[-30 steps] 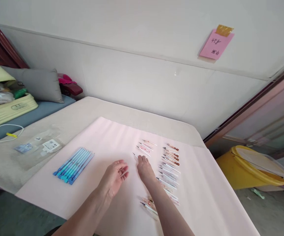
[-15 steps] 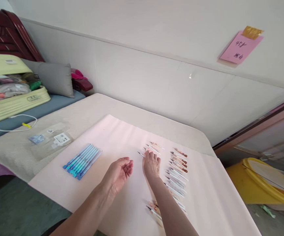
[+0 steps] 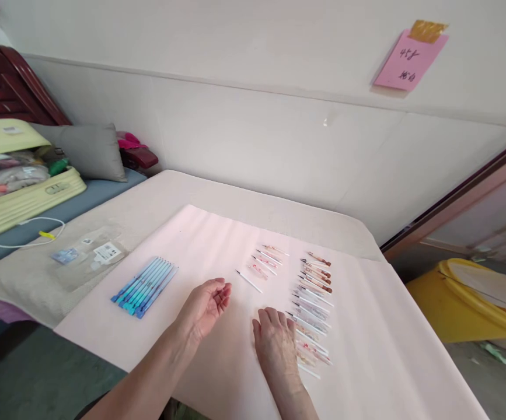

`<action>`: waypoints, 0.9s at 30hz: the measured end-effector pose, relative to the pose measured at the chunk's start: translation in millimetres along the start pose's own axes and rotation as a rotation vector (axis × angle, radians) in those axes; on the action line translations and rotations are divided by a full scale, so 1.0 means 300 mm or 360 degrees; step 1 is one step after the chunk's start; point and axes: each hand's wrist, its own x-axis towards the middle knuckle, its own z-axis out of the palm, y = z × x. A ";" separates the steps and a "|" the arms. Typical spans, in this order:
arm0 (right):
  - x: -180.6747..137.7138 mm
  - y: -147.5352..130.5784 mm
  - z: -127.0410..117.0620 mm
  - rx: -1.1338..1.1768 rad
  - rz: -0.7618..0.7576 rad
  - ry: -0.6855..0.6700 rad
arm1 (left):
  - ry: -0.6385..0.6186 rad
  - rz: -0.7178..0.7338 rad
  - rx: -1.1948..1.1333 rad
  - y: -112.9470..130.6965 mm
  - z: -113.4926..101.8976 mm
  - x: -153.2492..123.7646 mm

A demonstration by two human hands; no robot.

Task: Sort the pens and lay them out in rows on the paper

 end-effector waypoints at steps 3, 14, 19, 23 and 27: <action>0.008 0.003 -0.005 0.0017 -0.0008 -0.0012 | 0.0038 -0.0032 0.0119 -0.022 0.002 0.010; -0.012 0.022 -0.036 0.0088 -0.0027 -0.0079 | 0.0042 -0.0136 0.0222 -0.130 0.051 0.147; -0.011 0.018 -0.039 0.0094 -0.0033 -0.0089 | -0.0093 -0.0063 0.0146 -0.157 0.103 0.197; -0.019 0.032 -0.047 0.0082 -0.0022 -0.0085 | -0.0167 -0.0019 0.0199 -0.168 0.105 0.193; -0.030 0.031 -0.063 0.0087 -0.0047 -0.0035 | -0.0127 0.0004 0.0383 -0.147 0.070 0.158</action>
